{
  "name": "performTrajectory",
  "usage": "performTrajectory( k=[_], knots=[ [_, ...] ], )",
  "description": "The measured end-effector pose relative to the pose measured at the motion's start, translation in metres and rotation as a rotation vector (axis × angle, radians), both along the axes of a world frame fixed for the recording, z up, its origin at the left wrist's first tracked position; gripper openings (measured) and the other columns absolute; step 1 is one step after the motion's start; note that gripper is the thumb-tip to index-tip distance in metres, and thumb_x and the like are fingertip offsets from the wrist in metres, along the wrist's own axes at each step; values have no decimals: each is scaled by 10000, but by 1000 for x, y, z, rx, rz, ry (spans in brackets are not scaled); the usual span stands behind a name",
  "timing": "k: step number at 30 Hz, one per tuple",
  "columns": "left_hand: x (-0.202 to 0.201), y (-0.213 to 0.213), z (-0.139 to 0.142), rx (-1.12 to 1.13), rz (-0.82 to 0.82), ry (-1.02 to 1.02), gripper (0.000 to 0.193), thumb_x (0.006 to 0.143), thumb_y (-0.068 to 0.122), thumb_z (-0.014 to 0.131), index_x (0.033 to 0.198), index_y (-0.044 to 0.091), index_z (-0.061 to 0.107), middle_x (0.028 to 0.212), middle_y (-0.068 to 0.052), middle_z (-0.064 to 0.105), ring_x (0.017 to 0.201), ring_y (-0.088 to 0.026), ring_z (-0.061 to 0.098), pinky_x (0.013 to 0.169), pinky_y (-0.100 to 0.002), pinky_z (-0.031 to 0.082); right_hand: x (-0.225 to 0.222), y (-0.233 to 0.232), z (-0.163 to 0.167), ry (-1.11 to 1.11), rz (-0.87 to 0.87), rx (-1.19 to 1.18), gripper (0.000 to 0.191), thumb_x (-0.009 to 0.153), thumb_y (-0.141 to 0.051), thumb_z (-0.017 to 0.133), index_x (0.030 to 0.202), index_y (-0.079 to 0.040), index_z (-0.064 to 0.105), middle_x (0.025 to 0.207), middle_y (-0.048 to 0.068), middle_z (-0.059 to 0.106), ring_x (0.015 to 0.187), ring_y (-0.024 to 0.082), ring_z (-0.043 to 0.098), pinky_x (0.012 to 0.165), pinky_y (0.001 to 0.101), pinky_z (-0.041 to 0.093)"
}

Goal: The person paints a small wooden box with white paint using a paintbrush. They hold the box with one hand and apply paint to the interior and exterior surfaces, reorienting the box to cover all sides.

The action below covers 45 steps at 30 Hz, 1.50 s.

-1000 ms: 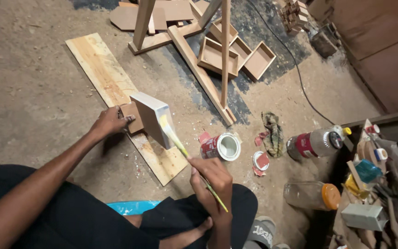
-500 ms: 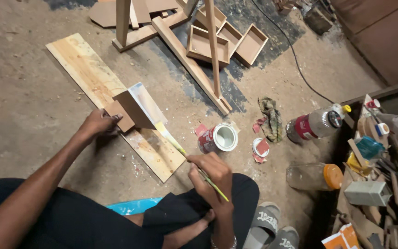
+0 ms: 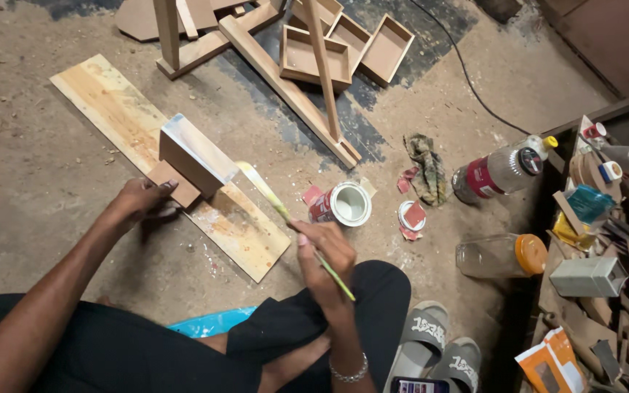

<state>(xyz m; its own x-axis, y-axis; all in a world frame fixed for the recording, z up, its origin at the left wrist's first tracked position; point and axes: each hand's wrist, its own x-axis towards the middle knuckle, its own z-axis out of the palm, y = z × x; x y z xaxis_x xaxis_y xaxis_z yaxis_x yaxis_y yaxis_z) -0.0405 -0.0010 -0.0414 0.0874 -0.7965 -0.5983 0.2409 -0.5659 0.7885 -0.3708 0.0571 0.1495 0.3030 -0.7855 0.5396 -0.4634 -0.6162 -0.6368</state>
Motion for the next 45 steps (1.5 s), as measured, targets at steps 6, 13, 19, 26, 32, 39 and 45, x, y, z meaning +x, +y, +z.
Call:
performTrajectory(
  k=[6,13,19,26,32,39,45],
  knots=[
    [-6,7,-1,94,15,-31,390,979,301,712,1088,-73,720,998,-136,773,785,-157,701,675,-276,569,1,-2,-26,-60,-29,91,183,924,-16,637,1066,6,750,940,115,772,789,204,709,731,314,555],
    [-32,16,-1,117,106,159,346,979,253,648,1166,-38,643,1041,-122,756,904,-202,738,763,-318,632,-11,-13,-55,-578,-189,478,360,1065,-237,516,1249,20,688,1011,88,780,792,91,606,688,243,493],
    [-24,19,-12,243,33,125,335,1017,213,564,1172,-72,650,1070,-166,754,913,-254,735,772,-370,619,-22,-21,-67,-678,-361,405,275,1043,-200,598,1144,28,714,959,95,755,762,94,625,677,246,494],
    [-18,28,-19,165,-85,134,239,942,96,591,1144,19,695,1089,-133,752,933,-231,745,786,-398,638,-82,-31,-53,-493,-629,-161,199,1094,-154,622,1116,28,699,948,33,695,825,84,620,757,266,497],
    [-23,24,-4,218,12,36,304,1062,236,572,1036,-61,630,1090,-202,729,905,-293,733,776,-414,621,-90,-40,-65,-158,-762,-51,185,1019,-148,690,964,23,737,746,60,708,620,108,594,592,282,424],
    [-20,33,-22,-7,-58,87,258,916,48,545,1108,27,715,1081,-130,753,917,-174,746,781,-280,594,-95,-45,-73,-195,-713,-1,213,1026,-180,668,998,17,746,758,69,732,664,102,664,626,273,474],
    [-19,33,-28,-41,-22,-58,200,982,146,594,977,-22,701,921,-92,748,788,-145,696,707,-291,552,-97,-47,-79,-283,-687,41,224,1038,-185,660,1041,23,743,778,59,727,707,85,664,658,258,493]
  ],
)
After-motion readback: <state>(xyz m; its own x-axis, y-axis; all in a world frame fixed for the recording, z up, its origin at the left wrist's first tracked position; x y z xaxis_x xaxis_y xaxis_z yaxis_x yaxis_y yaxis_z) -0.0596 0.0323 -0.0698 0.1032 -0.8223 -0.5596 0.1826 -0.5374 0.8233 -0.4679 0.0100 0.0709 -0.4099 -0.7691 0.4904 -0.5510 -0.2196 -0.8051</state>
